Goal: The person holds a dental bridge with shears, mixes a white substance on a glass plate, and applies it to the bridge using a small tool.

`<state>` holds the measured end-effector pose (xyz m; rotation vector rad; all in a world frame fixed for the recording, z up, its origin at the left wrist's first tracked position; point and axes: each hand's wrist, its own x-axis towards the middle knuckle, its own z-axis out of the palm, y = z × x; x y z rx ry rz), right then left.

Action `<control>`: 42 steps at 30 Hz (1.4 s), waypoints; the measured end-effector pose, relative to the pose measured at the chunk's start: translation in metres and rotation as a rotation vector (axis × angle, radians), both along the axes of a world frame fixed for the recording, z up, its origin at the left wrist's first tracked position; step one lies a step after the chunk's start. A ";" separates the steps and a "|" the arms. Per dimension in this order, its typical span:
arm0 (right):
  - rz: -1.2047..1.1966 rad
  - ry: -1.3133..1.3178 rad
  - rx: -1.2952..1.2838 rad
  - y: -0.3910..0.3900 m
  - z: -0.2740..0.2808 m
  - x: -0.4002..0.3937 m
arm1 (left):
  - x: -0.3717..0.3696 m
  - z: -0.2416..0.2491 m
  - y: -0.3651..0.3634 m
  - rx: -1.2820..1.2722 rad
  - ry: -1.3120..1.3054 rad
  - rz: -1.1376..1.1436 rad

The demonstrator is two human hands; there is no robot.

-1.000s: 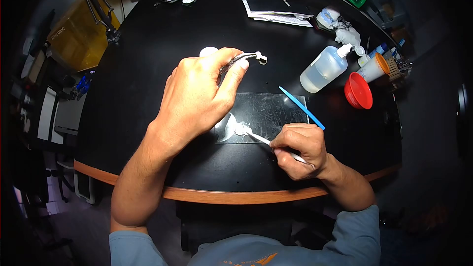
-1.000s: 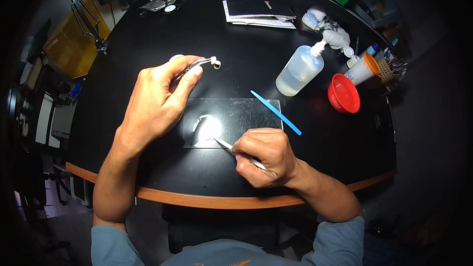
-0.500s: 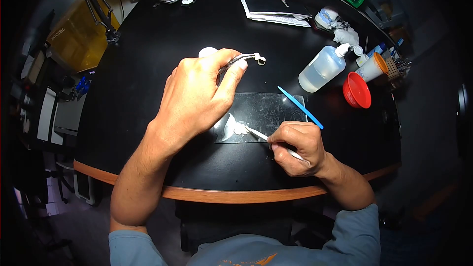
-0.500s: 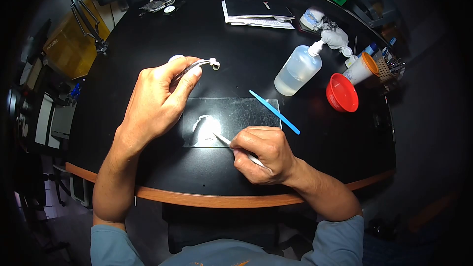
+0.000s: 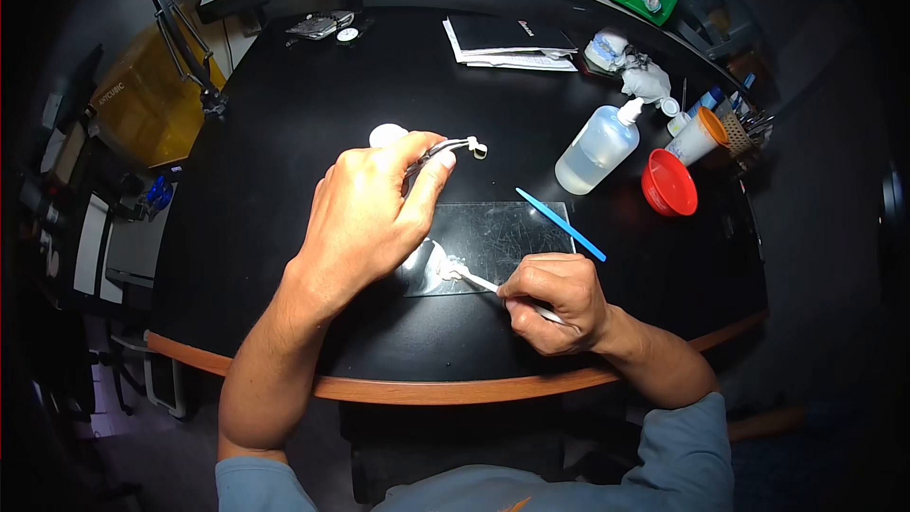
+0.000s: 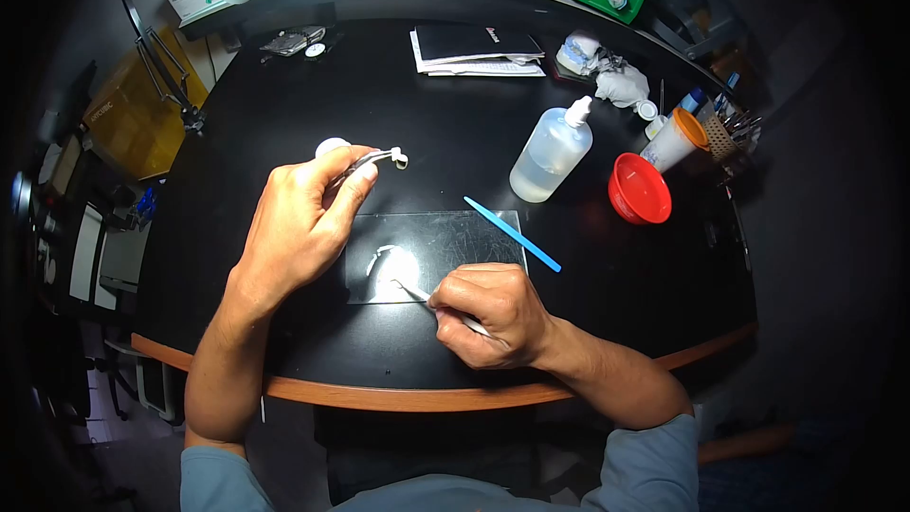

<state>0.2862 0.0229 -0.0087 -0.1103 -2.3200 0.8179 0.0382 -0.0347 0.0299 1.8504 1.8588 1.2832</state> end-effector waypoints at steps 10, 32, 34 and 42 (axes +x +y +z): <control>0.000 0.012 0.015 -0.001 -0.001 0.002 | 0.003 0.002 -0.002 0.074 0.069 0.008; -0.210 0.340 0.077 0.014 0.014 0.019 | 0.005 0.008 -0.004 0.130 0.204 -0.082; -0.208 0.342 0.082 0.014 0.015 0.019 | 0.005 0.007 -0.003 0.148 0.221 -0.087; -0.254 0.332 0.139 0.014 0.014 0.013 | 0.004 0.005 -0.003 0.200 0.286 -0.096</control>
